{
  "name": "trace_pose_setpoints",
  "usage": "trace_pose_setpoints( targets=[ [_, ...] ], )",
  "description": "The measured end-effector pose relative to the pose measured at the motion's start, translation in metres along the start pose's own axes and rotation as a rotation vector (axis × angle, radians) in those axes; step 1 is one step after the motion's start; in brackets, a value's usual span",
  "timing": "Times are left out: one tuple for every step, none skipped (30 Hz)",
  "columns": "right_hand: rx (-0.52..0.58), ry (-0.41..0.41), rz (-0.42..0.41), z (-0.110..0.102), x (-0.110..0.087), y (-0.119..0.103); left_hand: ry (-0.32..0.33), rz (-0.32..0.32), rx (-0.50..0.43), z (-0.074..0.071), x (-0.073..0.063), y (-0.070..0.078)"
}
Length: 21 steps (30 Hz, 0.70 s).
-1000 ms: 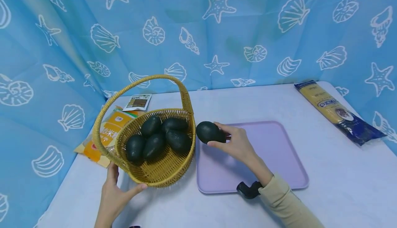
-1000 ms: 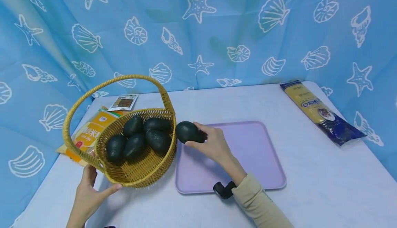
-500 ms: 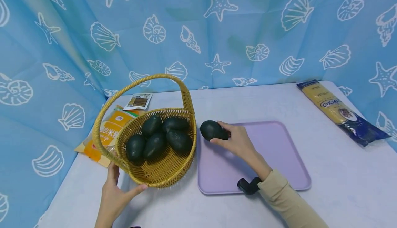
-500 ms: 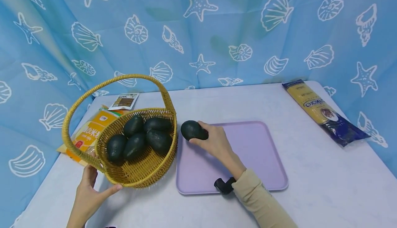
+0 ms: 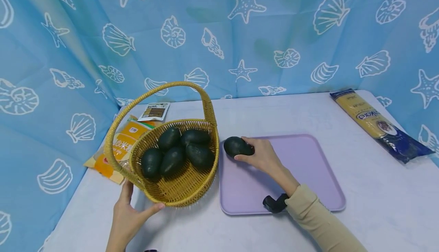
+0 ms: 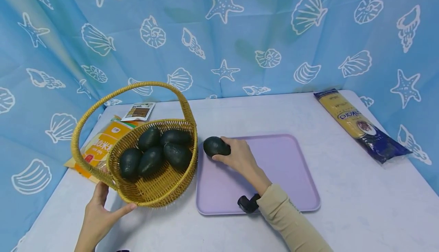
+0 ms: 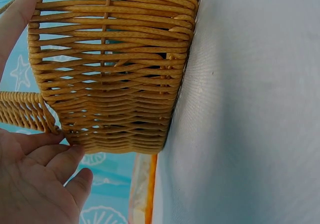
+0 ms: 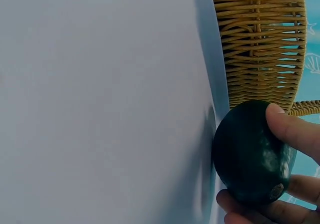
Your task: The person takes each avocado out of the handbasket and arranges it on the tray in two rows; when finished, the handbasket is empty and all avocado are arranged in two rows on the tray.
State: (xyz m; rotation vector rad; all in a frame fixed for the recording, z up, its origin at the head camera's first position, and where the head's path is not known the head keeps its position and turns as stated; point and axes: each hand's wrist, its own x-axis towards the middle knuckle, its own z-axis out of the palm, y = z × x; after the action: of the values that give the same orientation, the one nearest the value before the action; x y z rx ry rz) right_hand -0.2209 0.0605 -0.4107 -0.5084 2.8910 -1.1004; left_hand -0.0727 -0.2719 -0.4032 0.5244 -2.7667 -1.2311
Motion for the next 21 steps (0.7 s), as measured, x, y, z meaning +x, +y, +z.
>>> trace_pose_setpoints(
  targets=[
    [-0.001,-0.004,0.004,0.000,0.000,0.000,-0.001,-0.002,0.001,0.000,0.000,0.000],
    [-0.001,-0.007,0.008,0.000,0.000,0.000,-0.003,-0.004,0.001,0.000,0.000,0.000],
    [-0.003,-0.010,0.009,0.000,0.000,0.000,-0.004,-0.007,0.001,0.000,0.000,0.000],
    [-0.006,-0.013,0.010,0.000,0.000,0.000,-0.006,-0.008,0.002,0.000,0.000,0.000],
    [-0.011,-0.018,0.007,-0.001,0.000,0.000,-0.008,-0.010,0.002,0.000,0.000,0.001],
    [-0.014,-0.023,0.007,-0.001,0.000,0.000,-0.008,-0.009,0.000,0.000,0.000,0.001],
    [-0.016,-0.027,0.007,-0.002,0.000,-0.001,-0.009,-0.009,-0.002,0.000,0.000,0.001],
    [-0.017,-0.032,0.007,-0.002,0.000,-0.001,-0.010,-0.009,-0.004,0.000,0.000,0.001],
    [-0.022,-0.035,0.004,-0.003,0.000,-0.001,-0.011,-0.009,-0.005,0.000,0.000,0.001],
    [-0.026,-0.037,0.002,-0.004,0.000,-0.002,-0.010,-0.007,-0.006,0.000,0.000,0.001],
    [-0.030,-0.037,0.001,-0.004,0.000,-0.003,-0.010,-0.005,-0.008,0.000,0.000,0.001],
    [-0.032,-0.035,0.002,-0.005,0.000,-0.003,-0.009,-0.004,-0.009,0.000,0.000,0.001],
    [-0.036,-0.032,0.003,-0.005,0.000,-0.004,-0.009,-0.003,-0.009,0.000,0.000,0.001],
    [-0.035,-0.036,0.007,-0.006,0.000,-0.005,-0.006,0.001,-0.009,0.000,0.000,0.001],
    [-0.038,-0.032,0.005,-0.007,0.000,-0.006,-0.003,0.004,-0.010,0.001,0.000,0.001],
    [-0.033,-0.028,0.005,-0.007,0.000,-0.008,-0.001,0.008,-0.010,0.001,0.000,0.001],
    [-0.025,-0.024,0.007,-0.008,0.000,-0.010,0.001,0.012,-0.011,0.001,0.000,0.000],
    [-0.018,-0.020,0.005,-0.009,0.000,-0.012,0.003,0.016,-0.011,0.001,0.000,0.000],
    [-0.003,-0.018,-0.001,-0.010,-0.001,-0.014,0.006,0.020,-0.012,0.001,0.000,0.000],
    [0.013,-0.017,-0.013,-0.012,-0.001,-0.017,0.008,0.024,-0.012,0.001,0.000,0.000],
    [0.028,-0.012,-0.031,-0.013,-0.001,-0.020,0.007,0.024,-0.013,0.001,0.000,-0.001]
  ],
)
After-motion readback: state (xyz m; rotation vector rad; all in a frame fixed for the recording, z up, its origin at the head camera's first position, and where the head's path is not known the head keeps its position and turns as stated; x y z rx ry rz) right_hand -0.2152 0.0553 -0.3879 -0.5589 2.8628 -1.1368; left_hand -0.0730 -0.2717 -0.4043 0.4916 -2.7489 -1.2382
